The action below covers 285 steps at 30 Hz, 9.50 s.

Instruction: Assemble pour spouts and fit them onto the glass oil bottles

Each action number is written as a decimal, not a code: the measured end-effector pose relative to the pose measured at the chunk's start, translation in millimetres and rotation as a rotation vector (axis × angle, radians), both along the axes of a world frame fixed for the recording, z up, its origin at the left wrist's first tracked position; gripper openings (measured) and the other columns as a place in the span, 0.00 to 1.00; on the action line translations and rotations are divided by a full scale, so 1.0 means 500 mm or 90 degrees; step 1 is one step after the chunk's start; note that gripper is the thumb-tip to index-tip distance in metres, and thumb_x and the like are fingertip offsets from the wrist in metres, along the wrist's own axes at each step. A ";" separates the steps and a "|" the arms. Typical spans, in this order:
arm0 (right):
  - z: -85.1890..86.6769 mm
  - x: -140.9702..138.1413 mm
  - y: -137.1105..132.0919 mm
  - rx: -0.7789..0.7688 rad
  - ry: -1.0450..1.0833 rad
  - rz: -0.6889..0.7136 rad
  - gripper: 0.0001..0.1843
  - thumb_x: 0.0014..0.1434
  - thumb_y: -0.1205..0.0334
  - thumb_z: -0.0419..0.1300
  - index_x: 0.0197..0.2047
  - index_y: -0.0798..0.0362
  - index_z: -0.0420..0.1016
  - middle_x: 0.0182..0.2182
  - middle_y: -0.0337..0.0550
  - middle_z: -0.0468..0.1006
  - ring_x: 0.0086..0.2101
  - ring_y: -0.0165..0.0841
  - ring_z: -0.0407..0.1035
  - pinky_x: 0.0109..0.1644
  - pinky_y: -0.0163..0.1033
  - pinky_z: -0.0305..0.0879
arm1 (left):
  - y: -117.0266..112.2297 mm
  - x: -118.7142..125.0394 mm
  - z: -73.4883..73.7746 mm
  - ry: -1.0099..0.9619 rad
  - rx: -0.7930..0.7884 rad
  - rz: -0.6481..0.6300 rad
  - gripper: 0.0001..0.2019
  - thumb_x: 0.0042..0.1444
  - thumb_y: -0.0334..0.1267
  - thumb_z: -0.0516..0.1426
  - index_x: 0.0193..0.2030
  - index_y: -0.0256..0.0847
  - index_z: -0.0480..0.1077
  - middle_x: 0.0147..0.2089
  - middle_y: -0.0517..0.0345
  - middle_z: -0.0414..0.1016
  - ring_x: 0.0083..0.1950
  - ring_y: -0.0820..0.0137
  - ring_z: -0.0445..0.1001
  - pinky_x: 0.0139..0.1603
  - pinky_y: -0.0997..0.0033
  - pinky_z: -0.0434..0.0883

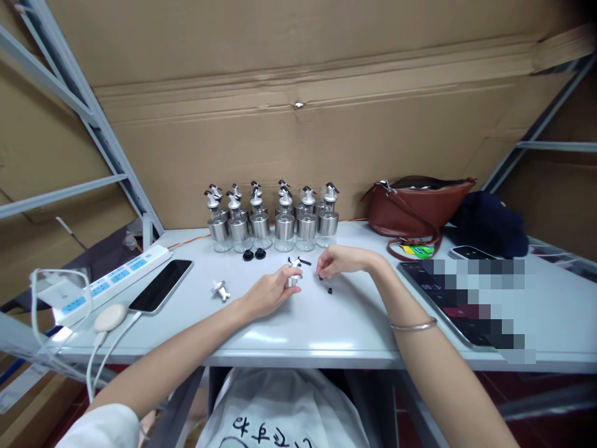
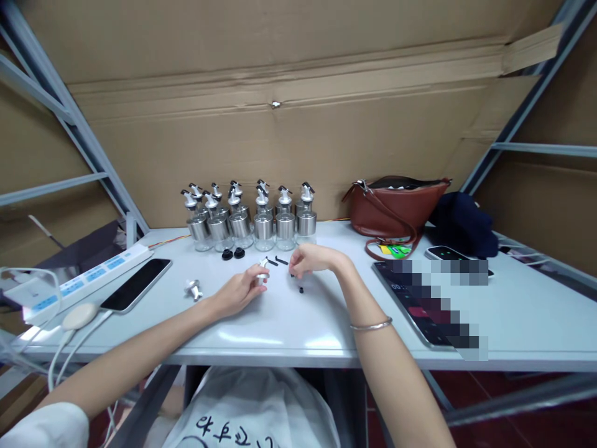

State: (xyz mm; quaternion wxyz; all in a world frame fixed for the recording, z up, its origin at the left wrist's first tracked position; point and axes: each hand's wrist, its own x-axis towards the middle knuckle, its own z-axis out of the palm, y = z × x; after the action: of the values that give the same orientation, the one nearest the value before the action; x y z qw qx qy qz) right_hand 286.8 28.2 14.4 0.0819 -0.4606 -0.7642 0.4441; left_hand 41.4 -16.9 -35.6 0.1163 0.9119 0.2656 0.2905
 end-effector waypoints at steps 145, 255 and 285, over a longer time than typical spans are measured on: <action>0.025 -0.095 -0.045 -0.036 0.568 -0.109 0.14 0.47 0.57 0.69 0.33 0.55 0.73 0.25 0.36 0.71 0.26 0.26 0.64 0.34 0.35 0.62 | 0.056 -0.073 0.072 0.006 0.099 0.391 0.08 0.60 0.38 0.56 0.43 0.37 0.67 0.36 0.57 0.74 0.34 0.70 0.72 0.47 0.61 0.66; 0.006 -0.131 -0.064 0.123 0.286 0.041 0.19 0.52 0.68 0.58 0.49 0.55 0.69 0.27 0.38 0.77 0.30 0.31 0.74 0.40 0.40 0.70 | 0.023 -0.014 -0.004 -0.332 0.042 0.018 0.15 0.60 0.34 0.52 0.53 0.42 0.58 0.29 0.68 0.60 0.27 0.77 0.63 0.32 0.77 0.65; 0.021 -0.128 -0.080 0.070 0.201 0.087 0.15 0.50 0.67 0.55 0.43 0.57 0.69 0.29 0.41 0.77 0.29 0.32 0.72 0.37 0.38 0.69 | 0.018 -0.021 0.008 -0.261 -0.338 -0.051 0.22 0.55 0.44 0.54 0.55 0.41 0.54 0.36 0.58 0.71 0.23 0.76 0.71 0.26 0.76 0.67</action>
State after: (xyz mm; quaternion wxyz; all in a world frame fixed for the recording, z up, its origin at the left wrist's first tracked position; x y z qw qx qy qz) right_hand 223.1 -11.7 24.7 0.1958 -0.3272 -0.7943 0.4729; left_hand 31.1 -8.0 -31.9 0.4118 0.7823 0.2671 0.3836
